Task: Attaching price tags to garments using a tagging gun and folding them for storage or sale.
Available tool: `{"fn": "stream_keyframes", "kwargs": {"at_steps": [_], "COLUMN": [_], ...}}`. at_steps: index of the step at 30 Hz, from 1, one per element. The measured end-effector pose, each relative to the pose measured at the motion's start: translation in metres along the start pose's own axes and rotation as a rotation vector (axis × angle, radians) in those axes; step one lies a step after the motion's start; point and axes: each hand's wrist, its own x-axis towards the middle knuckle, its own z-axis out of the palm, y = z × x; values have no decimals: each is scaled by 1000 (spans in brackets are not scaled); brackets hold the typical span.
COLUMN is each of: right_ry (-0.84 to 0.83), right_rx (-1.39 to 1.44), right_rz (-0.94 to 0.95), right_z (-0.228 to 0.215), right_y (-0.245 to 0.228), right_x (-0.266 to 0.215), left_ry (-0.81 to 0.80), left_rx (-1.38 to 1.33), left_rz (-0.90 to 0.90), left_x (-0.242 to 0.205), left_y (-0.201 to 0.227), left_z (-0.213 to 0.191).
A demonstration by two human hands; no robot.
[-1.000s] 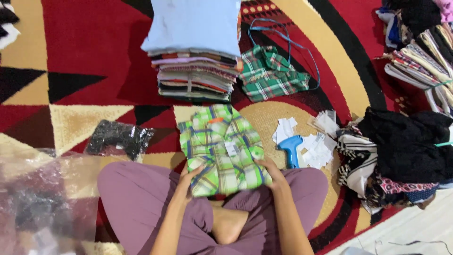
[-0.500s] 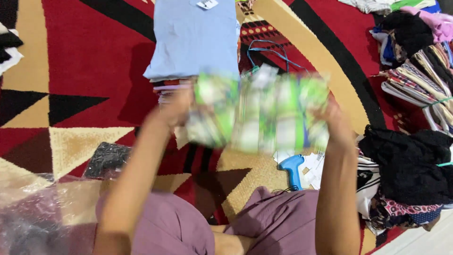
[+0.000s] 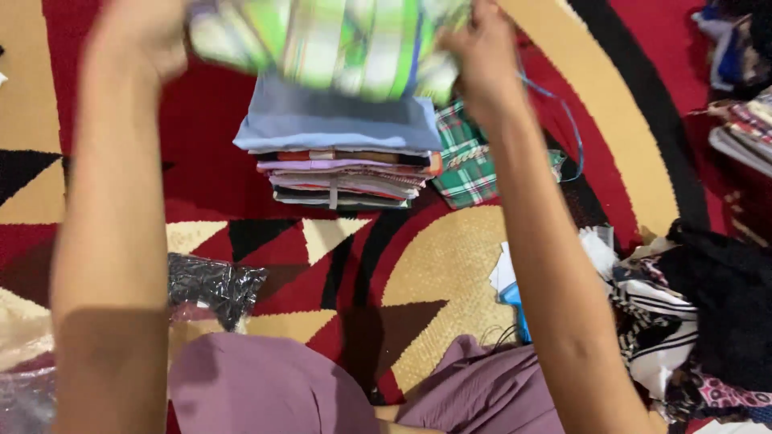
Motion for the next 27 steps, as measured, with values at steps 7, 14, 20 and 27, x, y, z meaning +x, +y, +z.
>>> {"fn": "stream_keyframes", "kwargs": {"at_steps": [7, 14, 20, 27], "right_ry": [-51, 57, 201, 214], "right_rx": [-197, -607, -392, -979], "right_rz": [-104, -261, -251, 173], "right_z": [16, 35, 15, -21], "right_y": [81, 77, 136, 334], "right_x": [-25, -44, -69, -97], "left_ry": [68, 161, 231, 474], "left_rx": [605, 819, 437, -261], "left_rz": [-199, 107, 196, -507], "left_x": [-71, -103, -174, -376], "left_y": [-74, -98, -167, -338], "left_z": [4, 14, 25, 67]}}
